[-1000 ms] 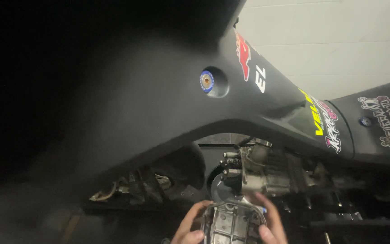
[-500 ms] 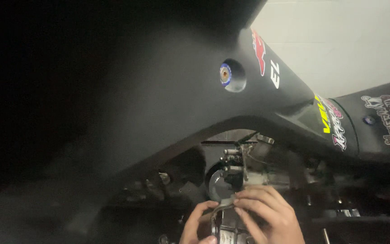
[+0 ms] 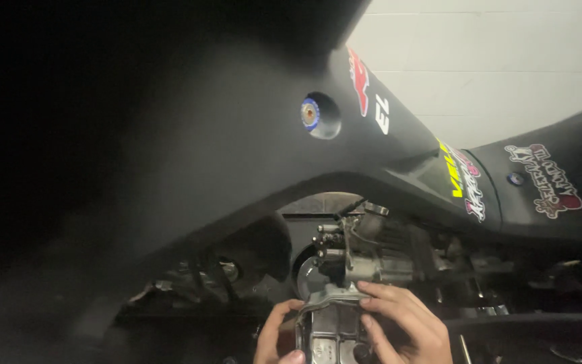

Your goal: The person aligns a metallic engine casing with the motorcycle's engine block and secures it in place. They then use a screwdriver to tighten the bolts on the casing, ensuring it is firmly attached to the engine.

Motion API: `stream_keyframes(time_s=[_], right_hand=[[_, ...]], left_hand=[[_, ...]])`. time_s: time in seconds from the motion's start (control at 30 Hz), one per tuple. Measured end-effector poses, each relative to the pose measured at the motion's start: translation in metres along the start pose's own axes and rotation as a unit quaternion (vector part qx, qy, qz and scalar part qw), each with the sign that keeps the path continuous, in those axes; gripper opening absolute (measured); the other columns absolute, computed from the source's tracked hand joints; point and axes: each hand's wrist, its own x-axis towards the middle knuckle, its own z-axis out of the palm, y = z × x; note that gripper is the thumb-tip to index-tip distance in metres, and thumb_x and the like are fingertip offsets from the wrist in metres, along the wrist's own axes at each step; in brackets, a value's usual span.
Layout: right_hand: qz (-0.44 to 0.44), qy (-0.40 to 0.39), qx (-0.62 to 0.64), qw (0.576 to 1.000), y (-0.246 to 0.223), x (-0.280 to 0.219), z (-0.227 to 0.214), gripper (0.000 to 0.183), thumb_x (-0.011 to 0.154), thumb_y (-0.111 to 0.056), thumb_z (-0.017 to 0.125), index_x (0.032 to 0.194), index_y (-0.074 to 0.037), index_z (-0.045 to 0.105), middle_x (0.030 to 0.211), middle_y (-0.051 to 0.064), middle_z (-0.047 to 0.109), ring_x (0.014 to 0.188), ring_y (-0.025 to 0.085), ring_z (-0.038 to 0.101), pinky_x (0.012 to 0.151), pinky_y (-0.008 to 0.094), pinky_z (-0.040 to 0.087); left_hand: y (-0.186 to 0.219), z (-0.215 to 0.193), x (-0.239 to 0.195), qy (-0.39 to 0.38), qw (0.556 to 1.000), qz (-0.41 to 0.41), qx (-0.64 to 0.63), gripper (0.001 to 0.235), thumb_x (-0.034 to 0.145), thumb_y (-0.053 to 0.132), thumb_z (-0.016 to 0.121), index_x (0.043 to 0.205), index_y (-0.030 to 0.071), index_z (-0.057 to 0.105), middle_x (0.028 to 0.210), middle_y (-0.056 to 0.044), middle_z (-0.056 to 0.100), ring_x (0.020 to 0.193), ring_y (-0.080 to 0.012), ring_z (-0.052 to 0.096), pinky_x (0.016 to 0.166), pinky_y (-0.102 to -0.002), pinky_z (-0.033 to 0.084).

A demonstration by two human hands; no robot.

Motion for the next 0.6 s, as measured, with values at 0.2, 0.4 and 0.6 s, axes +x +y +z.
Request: stream_keyframes(time_s=[0.2, 0.4, 0.6], right_hand=[[-0.028, -0.016, -0.054, 0.998, -0.002, -0.002, -0.016, 0.027, 0.072, -0.005, 0.083, 0.099, -0.005, 0.078, 0.115, 0.013, 0.078, 0.105, 0.024, 0.078, 0.089, 0.034, 0.061], [-0.036, -0.007, -0.049, 0.998, -0.001, -0.006, -0.022, 0.031, 0.071, -0.007, 0.086, 0.100, -0.004, 0.077, 0.112, 0.013, 0.079, 0.099, 0.022, 0.080, 0.084, 0.032, 0.063], [-0.001, -0.007, -0.016, 1.000, -0.004, -0.005, -0.021, 0.028, 0.068, -0.007, 0.088, 0.094, -0.004, 0.079, 0.105, 0.012, 0.081, 0.096, 0.021, 0.082, 0.082, 0.031, 0.064]], left_hand=[[-0.018, -0.007, 0.001, -0.007, 1.000, 0.003, 0.002, 0.089, 0.073, 0.032, 0.082, 0.143, -0.001, 0.037, 0.130, -0.025, 0.068, 0.121, -0.0310, 0.066, 0.105, -0.043, 0.047], [-0.023, -0.005, 0.001, 0.014, 1.000, -0.007, -0.005, 0.089, 0.069, 0.031, 0.084, 0.140, -0.002, 0.040, 0.126, -0.028, 0.068, 0.117, -0.0335, 0.069, 0.102, -0.045, 0.050], [-0.029, -0.011, -0.001, 0.017, 0.999, 0.008, 0.027, 0.092, 0.069, 0.033, 0.085, 0.140, -0.003, 0.041, 0.126, -0.027, 0.070, 0.118, -0.0348, 0.070, 0.104, -0.047, 0.051]])
